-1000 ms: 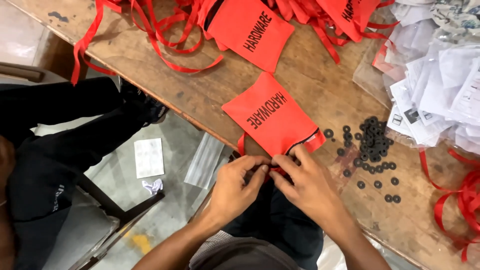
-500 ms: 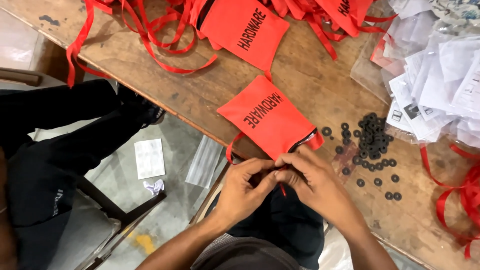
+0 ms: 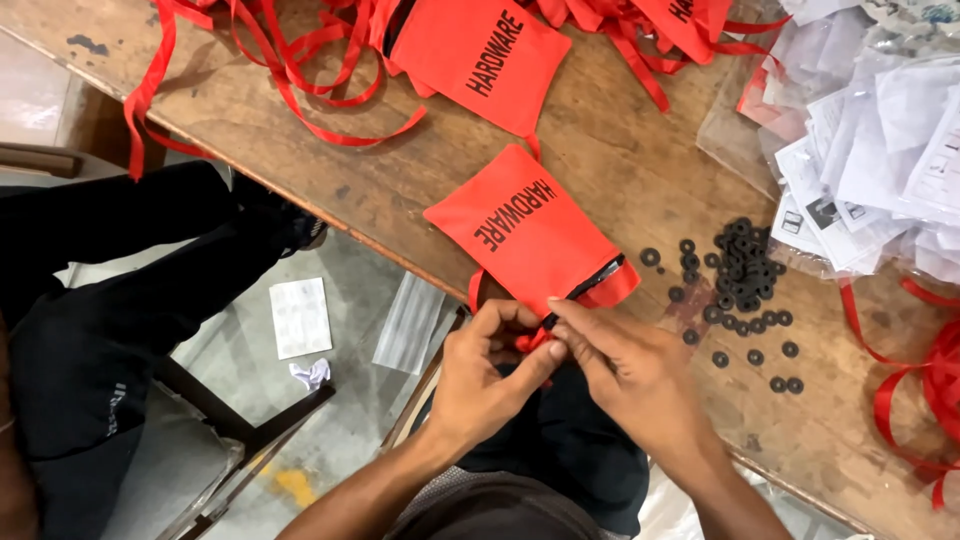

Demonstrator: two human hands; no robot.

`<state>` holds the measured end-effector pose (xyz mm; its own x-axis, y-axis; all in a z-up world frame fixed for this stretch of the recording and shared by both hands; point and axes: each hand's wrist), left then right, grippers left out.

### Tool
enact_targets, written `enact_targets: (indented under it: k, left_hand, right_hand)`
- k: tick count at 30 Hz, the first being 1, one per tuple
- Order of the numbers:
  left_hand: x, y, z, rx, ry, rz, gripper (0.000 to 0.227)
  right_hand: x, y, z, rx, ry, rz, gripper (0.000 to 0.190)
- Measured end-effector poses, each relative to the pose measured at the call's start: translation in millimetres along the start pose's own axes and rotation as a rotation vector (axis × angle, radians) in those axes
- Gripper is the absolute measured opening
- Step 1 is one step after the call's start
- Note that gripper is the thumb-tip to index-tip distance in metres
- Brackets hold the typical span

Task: Placing rubber washers and a paper manual into a red hardware pouch and closing it.

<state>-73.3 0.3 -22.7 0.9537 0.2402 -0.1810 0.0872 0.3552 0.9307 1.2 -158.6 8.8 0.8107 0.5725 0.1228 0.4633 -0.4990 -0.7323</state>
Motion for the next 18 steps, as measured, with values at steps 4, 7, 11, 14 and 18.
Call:
enact_targets:
  k: [4, 7, 11, 14, 18]
  left_hand:
    - [1, -4, -1, -0.038, 0.066, -0.066, 0.023]
    - [-1, -9, -3, -0.067, 0.091, -0.069, 0.022]
    - [-8, -28, -17, -0.106, 0.100, 0.019, 0.021]
    - [-8, -27, -22, -0.057, 0.101, 0.061, 0.022]
    - [-10, -2, -23, 0.292, 0.155, -0.034, 0.022]
  right_hand:
    - [4, -11, -1, -0.101, 0.024, -0.063, 0.028]
    - [4, -11, -1, -0.185, 0.034, -0.121, 0.030]
    - [23, 5, -19, -0.165, 0.159, 0.560, 0.023]
    - [22, 32, -22, -0.245, 0.225, 0.088, 0.029]
    - [19, 30, -25, -0.158, 0.224, 0.182, 0.031]
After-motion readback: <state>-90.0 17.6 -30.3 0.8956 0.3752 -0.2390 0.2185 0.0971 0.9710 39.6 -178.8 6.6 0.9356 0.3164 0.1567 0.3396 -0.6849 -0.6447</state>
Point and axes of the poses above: each hand's wrist, its own x-axis towards the middle knuckle, its own z-axis out of the palm, y = z × x, and after that the axes turned 7 degrees about -x, right-handed
